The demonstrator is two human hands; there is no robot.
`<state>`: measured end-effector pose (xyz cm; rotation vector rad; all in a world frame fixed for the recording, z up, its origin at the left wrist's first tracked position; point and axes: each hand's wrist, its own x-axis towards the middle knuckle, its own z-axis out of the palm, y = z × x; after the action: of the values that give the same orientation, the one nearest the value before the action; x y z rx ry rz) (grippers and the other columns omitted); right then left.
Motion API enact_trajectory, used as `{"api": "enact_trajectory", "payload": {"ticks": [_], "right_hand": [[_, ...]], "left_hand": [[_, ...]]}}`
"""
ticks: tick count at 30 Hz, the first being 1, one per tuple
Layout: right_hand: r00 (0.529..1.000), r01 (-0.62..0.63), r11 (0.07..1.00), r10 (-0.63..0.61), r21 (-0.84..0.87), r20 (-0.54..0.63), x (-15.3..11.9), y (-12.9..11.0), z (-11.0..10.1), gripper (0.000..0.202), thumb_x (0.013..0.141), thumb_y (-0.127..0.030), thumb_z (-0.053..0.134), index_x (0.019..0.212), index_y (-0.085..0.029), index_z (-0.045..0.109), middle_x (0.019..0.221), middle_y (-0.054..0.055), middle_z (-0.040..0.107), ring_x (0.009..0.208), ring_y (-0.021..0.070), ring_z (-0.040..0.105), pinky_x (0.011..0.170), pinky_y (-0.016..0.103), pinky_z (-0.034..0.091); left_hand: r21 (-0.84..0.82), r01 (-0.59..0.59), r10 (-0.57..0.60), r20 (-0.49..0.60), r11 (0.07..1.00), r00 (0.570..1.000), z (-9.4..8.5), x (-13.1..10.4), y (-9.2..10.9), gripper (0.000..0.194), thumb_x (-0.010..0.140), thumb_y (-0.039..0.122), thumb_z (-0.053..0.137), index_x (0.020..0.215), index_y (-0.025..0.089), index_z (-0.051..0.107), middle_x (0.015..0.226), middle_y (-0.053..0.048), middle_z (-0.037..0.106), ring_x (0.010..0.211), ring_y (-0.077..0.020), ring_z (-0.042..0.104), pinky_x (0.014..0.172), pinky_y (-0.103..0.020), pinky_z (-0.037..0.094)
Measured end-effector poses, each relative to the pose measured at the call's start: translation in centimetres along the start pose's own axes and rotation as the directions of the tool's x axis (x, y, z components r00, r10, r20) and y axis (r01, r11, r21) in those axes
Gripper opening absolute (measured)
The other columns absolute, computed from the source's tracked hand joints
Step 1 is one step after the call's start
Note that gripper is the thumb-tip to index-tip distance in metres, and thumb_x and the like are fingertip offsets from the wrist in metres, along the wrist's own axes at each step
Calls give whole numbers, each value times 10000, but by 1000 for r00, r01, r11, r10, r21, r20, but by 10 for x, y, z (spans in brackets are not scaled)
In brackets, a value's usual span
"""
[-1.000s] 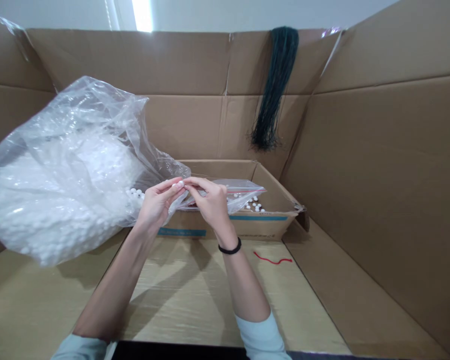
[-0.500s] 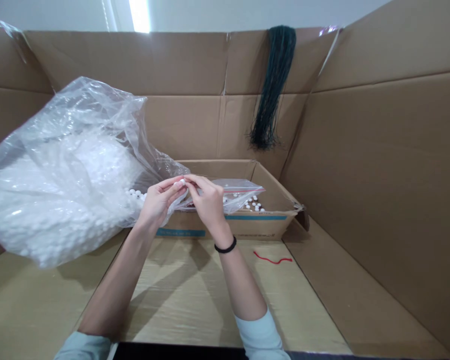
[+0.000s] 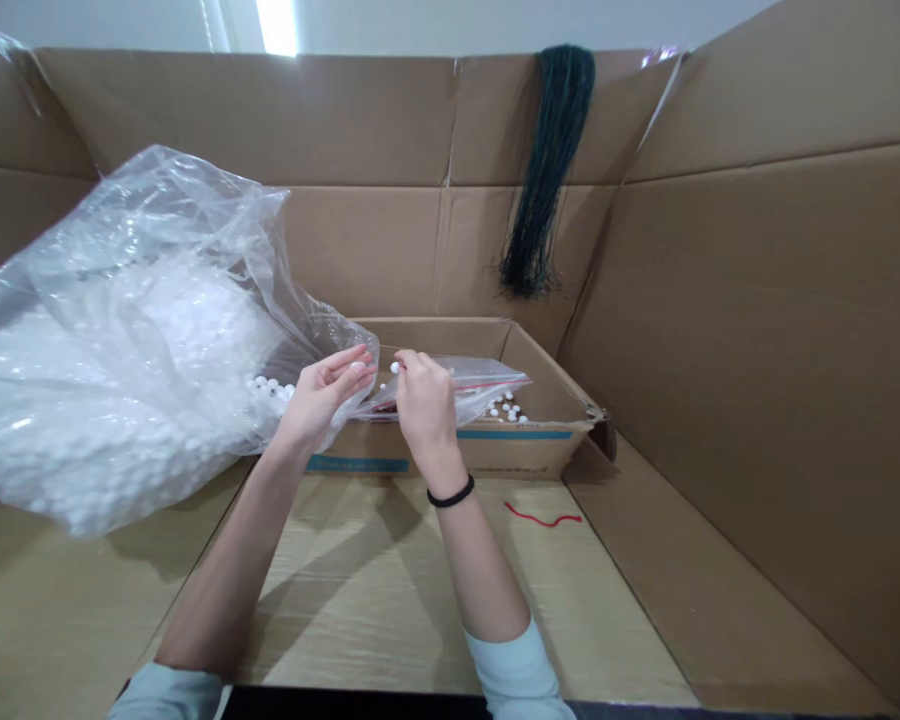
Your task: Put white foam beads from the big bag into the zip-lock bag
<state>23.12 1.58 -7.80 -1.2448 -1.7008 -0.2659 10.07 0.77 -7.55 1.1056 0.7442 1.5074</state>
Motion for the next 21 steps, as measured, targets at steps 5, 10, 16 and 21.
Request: {"api": "enact_trajectory", "payload": {"ticks": [5, 10, 16, 21], "right_hand": [[997, 67, 996, -64, 57, -44, 1, 2, -2, 234, 754, -50, 502, 872, -153, 677, 971, 113, 676, 846, 206, 643, 771, 318, 493], [995, 73, 997, -72, -15, 72, 2, 5, -1, 232, 778, -56, 475, 801, -160, 682, 790, 85, 700, 746, 201, 640, 718, 319, 478], [995, 72, 996, -68, -49, 77, 1, 7, 1, 234, 780, -60, 483, 841, -149, 691, 813, 97, 700, 736, 202, 639, 706, 319, 476], [997, 34, 992, -26, 118, -74, 2, 2, -5, 161, 781, -136, 551, 815, -171, 705, 899, 91, 698, 813, 201, 646, 752, 332, 497]], "left_hand": [[126, -33, 33, 3, 991, 999, -4, -2, 7, 369, 685, 380, 704, 947, 126, 647, 812, -91, 725, 660, -136, 650, 635, -239, 480], [294, -65, 51, 55, 954, 997, -11, -4, 11, 422, 714, 547, 607, 752, 133, 680, 667, -68, 698, 464, -78, 512, 444, -207, 317], [341, -76, 56, 69, 937, 996, -13, -5, 12, 401, 720, 532, 606, 747, 142, 691, 655, -54, 684, 479, -81, 487, 453, -212, 304], [295, -49, 45, 21, 954, 999, -12, -6, 14, 337, 650, 442, 706, 810, 148, 665, 622, -19, 656, 479, -78, 474, 459, -212, 305]]}}
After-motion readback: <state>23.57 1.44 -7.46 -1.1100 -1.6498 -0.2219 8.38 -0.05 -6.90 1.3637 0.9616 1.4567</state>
